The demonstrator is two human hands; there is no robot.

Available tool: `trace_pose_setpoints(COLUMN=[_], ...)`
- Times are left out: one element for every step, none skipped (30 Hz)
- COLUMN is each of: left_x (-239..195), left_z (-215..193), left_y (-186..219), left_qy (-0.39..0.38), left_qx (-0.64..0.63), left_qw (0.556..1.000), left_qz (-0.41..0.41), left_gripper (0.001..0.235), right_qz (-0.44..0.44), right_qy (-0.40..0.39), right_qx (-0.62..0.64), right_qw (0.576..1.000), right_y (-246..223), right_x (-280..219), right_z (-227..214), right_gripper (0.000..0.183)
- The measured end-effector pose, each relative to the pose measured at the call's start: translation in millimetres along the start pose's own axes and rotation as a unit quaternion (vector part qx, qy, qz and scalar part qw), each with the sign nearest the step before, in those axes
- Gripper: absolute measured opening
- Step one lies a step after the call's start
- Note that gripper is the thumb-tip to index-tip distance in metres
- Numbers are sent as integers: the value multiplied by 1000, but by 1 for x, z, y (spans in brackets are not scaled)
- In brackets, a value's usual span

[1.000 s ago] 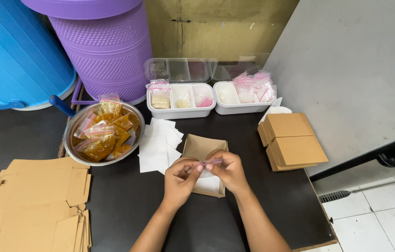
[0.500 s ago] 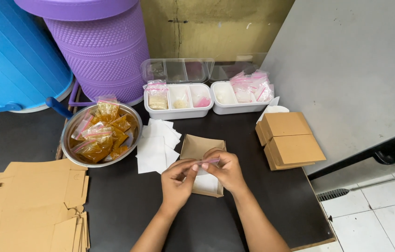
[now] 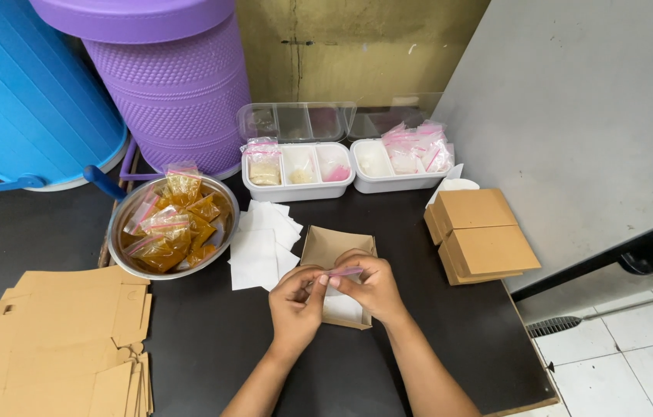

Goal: The person folds a flat cardboard piece into a small box, places a white paper inside, then adds two small sealed plastic bags containing white and yellow substances. The person closes the box and sets it aside, then begins folding another flat cardboard piece.

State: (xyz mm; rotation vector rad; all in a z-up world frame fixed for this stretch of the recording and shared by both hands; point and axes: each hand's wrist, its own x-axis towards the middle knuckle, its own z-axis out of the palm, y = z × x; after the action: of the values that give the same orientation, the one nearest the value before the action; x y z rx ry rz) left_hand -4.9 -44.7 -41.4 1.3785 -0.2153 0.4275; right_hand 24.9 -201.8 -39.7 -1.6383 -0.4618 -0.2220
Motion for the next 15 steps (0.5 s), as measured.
trace_pose_setpoints(left_x=[1, 1, 2, 2, 3, 3, 3, 2, 2, 1, 1, 0, 1, 1, 1], left_z=[0, 0, 1, 1, 1, 1, 0, -1, -2, -2, -3, -3, -3, -3, -3], left_y=[2, 4, 6, 7, 7, 8, 5, 2, 0, -4, -8, -12, -14, -15, -16], left_qy=[0, 2, 4, 4, -1, -5, -4, -6, -9, -9, -11, -14, -15, -11, -8], left_qx=[0, 3, 6, 6, -3, -11, -10, -12, -14, -14, -31, -48, -48, -44, -40], left_qw=[1000, 1000, 1000, 1000, 1000, 1000, 1000, 1000, 999, 999, 998, 997, 997, 998, 998], left_qz=[0, 4, 7, 6, 1, -3, -3, -23, -43, -44, -50, -57, -57, -52, -46], left_gripper=[11, 10, 8, 8, 8, 8, 8, 8, 8, 8, 8, 9, 9, 6, 5], right_qz=[0, 0, 1, 2, 10, 17, 18, 22, 27, 27, 38, 48, 48, 37, 27], right_qy=[0, 8, 15, 16, 21, 25, 24, 30, 36, 36, 40, 43, 44, 45, 46], right_qx=[0, 6, 13, 13, 20, 29, 29, 34, 38, 38, 40, 42, 42, 43, 43], right_qw=[1000, 1000, 1000, 1000, 1000, 999, 999, 999, 998, 998, 998, 997, 997, 997, 998], right_y=[-1, -3, -4, -4, -4, -3, -1, 1, 4, 5, 7, 9, 7, 5, 4], right_x=[0, 0, 1, 0, 0, 1, 0, -1, -2, -2, -2, -3, -2, -2, -2], right_z=[1, 2, 3, 2, 2, 3, 3, 4, 3, 3, 3, 3, 4, 5, 6], right_gripper=[12, 12, 12, 12, 13, 14, 14, 13, 11, 11, 13, 15, 15, 14, 13])
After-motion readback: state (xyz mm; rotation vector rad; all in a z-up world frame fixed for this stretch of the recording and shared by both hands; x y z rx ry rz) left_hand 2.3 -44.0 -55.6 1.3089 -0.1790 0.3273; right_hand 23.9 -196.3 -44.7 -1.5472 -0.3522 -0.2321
